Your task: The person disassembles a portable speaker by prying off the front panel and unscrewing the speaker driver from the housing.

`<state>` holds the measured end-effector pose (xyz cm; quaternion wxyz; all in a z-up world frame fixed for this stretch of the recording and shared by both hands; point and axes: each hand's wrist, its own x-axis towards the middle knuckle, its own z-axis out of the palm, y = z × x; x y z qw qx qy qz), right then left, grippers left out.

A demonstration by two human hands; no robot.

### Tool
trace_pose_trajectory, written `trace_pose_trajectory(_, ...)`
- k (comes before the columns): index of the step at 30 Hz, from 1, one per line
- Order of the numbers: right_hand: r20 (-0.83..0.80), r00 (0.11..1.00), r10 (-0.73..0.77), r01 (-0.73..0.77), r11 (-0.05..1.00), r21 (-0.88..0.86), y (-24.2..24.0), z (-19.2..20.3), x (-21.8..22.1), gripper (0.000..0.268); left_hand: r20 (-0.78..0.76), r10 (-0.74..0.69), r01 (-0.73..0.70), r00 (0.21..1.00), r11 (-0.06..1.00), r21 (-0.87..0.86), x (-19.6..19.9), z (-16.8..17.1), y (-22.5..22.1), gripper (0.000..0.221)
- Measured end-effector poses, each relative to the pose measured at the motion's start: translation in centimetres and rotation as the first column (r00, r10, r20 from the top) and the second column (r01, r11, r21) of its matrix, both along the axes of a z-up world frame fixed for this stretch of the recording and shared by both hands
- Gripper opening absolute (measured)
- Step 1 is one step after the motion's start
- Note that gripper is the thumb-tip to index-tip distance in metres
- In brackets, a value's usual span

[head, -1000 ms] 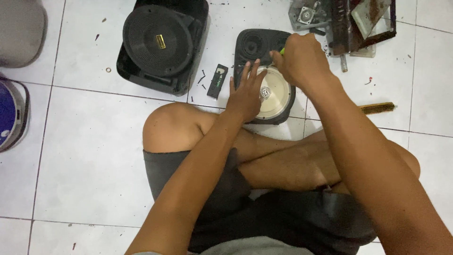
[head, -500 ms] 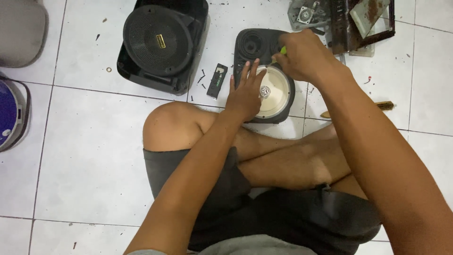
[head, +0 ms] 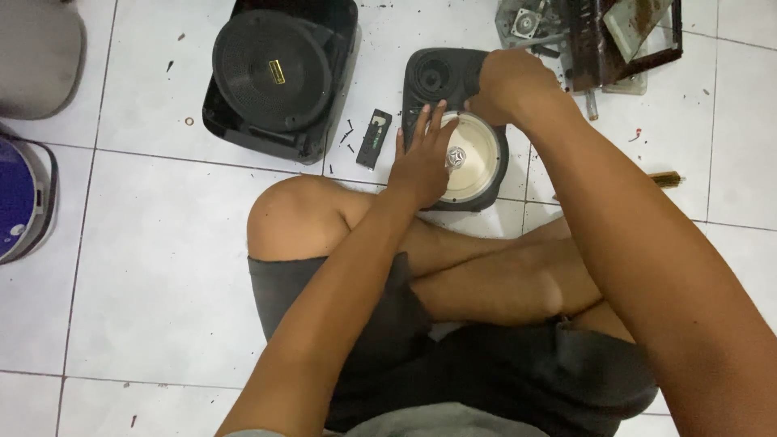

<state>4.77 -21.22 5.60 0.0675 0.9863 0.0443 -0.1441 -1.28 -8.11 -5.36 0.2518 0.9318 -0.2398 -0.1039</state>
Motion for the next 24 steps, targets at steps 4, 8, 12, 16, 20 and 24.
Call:
trace_pose_trajectory(4,-0.008,0.995,0.095,-0.096,0.989,-0.116,1.0,1.9,-0.7,0.032,0.016,0.010,-0.010,1.000,1.000,-0.008,-0.2,0.0,-0.1,0.066)
trace_pose_trajectory(8,-0.008,0.943,0.332,-0.328,0.928,-0.177,1.8,3.3,-0.6,0.026,0.023,0.002,-0.003,1.000,1.000,0.005,0.0,0.0,-0.2,0.065)
trace_pose_trajectory(12,-0.024,0.863,0.504,-0.490,0.826,-0.279,1.5,2.2,-0.2,0.020,0.031,-0.003,0.002,1.000,1.000,0.024,0.0,-0.3,-0.2,0.065)
trace_pose_trajectory(16,-0.048,0.988,0.144,-0.146,0.988,-0.054,2.3,2.5,-0.2,0.033,0.027,0.012,-0.012,1.000,1.000,0.001,0.0,0.2,-0.1,0.064)
trace_pose_trajectory(20,-0.088,0.996,-0.019,0.010,0.995,-0.104,1.8,1.3,0.8,0.033,0.025,0.005,-0.004,1.000,1.000,-0.006,-0.2,0.0,0.1,0.064)
trace_pose_trajectory(24,-0.108,0.979,0.171,-0.196,0.934,-0.298,2.3,1.8,0.5,0.033,0.004,0.017,-0.017,1.000,0.999,-0.043,-0.2,-0.1,-0.1,0.063)
